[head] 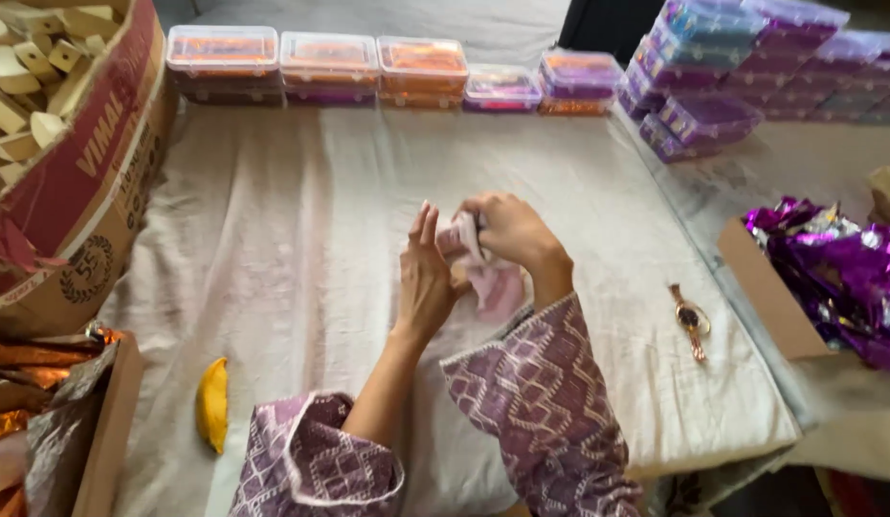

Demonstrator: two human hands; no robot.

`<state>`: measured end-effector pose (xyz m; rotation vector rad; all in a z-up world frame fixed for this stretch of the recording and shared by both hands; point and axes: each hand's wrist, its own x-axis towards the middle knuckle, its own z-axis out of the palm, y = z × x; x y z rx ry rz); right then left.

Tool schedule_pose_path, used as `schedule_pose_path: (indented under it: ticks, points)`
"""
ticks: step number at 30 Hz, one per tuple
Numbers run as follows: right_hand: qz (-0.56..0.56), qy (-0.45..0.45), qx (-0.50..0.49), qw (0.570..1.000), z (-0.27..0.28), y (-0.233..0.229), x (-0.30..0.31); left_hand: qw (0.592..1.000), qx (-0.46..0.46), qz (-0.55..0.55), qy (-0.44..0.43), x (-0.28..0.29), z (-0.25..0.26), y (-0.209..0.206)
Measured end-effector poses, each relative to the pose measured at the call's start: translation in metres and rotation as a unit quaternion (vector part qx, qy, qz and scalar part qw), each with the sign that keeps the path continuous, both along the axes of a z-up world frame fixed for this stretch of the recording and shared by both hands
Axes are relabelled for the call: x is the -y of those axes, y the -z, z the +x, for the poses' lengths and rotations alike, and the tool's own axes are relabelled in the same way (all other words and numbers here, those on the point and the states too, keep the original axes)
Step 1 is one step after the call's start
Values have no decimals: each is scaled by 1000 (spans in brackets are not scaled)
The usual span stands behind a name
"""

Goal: Picking wooden blocks from a large box, wiping them with a cloth, and stacking them.

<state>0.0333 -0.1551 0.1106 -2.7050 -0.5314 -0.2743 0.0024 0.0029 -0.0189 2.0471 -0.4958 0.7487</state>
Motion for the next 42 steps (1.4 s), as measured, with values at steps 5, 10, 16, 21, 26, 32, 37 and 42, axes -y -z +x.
schedule_pose_path:
  ticks: [5,10,16,21,26,32,37,42]
  points:
    - [71,3,87,994,-41,-43,-10,999,-26,38,11,-2,-11,-14]
    - [23,5,323,946,-68,-65,-12,997,5,80,19,-13,-8,-20]
    - [-14,-37,330,943,-66,50,29,989,-27,123,84,-16,-6,-15]
    - [96,-4,217,972,-75,87,18,986,-61,140,68,-16,1,-4]
    - [97,-69,111,987,-81,73,20,987,-42,153,30,-12,1,-6]
    - [64,-77,166,981,-71,89,33,984,-30,171,34,-14,-2,-9]
    - [36,64,187,980,-65,96,45,989,-69,114,69,-14,-5,-17]
    - [23,-15,173,984,-79,88,10,988,-82,109,66,-16,-3,-9]
